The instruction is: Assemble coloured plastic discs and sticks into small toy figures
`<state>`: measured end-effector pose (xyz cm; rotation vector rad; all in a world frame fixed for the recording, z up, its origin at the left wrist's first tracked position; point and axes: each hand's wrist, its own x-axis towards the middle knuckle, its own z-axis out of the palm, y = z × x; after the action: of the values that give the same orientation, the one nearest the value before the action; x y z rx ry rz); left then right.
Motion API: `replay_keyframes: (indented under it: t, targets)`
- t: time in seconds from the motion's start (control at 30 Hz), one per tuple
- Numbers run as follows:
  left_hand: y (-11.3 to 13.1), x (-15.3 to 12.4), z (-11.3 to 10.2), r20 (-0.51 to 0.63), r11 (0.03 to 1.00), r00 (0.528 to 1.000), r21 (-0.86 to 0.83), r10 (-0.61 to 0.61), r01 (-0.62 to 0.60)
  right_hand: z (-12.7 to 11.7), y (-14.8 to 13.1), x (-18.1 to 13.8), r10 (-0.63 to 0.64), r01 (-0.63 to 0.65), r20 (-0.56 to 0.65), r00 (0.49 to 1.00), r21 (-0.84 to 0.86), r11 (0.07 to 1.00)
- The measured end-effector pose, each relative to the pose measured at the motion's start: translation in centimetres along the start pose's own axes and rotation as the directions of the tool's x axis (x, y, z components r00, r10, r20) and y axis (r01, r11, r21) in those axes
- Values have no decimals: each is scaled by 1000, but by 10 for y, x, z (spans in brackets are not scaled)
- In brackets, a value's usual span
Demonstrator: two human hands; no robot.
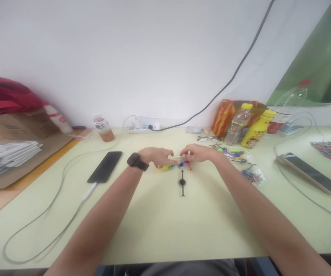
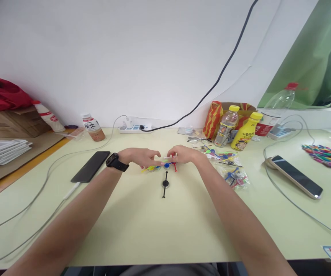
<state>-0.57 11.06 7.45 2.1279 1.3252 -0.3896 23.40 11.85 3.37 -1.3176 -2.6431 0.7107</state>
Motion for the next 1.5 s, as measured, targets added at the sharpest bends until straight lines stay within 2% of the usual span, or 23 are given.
replay_keyframes:
  t: [0.2,0.27,0.33,0.4,0.47,0.53,0.63,0.73,0.87,1.03,1.1,1.2,1.27,1.3,1.33,1.37,1.43,1.5]
  targets:
    - [1,-2,0,7,1000,1000,26,6,-7,-9,-21,-11,-115,83,144,983,215,973]
    - [3,-1,1,30,999,999,42,25,-26,-14,-18,-13,-113,80,140,984,223,972]
    - [7,-1,4,30,997,998,60,46,-48,-17,-7,-13,-60,54,31,998,171,984]
    - [13,-3,7,7,992,997,93,81,-81,-17,12,-10,27,-12,-167,986,93,996]
    - [22,-7,10,-17,982,993,147,119,-115,-14,33,-6,146,-155,-381,913,7,988]
    - [32,-12,15,-24,969,990,210,136,-128,-8,52,-2,218,-260,-479,850,-22,965]
    - [44,-17,24,-16,956,991,266,132,-123,3,70,0,306,-400,-502,809,-87,913]
    - [50,-16,34,-13,931,983,322,184,-170,14,76,0,363,-482,-459,811,-171,860]
    - [52,-12,42,-24,908,968,354,250,-226,17,75,0,353,-474,-445,823,-195,859]
    - [53,-15,41,-43,895,952,357,302,-267,3,71,-3,315,-467,-506,803,-207,860]
    - [52,-20,37,-58,899,951,347,304,-266,-8,68,-6,257,-440,-596,761,-183,879]
    - [48,-30,25,-156,918,938,307,310,-252,-28,59,-15,100,-292,-773,627,-113,950]
    - [44,-36,14,-258,916,898,287,356,-280,-42,48,-25,18,-142,-845,534,-69,987]
    - [41,-39,8,-323,911,863,274,388,-307,-50,41,-30,2,-73,-868,497,-39,997]
    - [38,-41,2,-401,907,817,254,415,-336,-56,33,-37,6,-14,-876,482,0,1000]
    - [35,-42,-3,-487,901,758,234,433,-365,-63,24,-44,20,39,-867,498,45,998]
    - [29,-44,-11,-621,888,645,214,445,-407,-74,6,-59,31,137,-782,622,148,979]
    - [23,-44,-17,-689,874,571,199,446,-442,-82,-12,-71,32,209,-686,726,266,941]
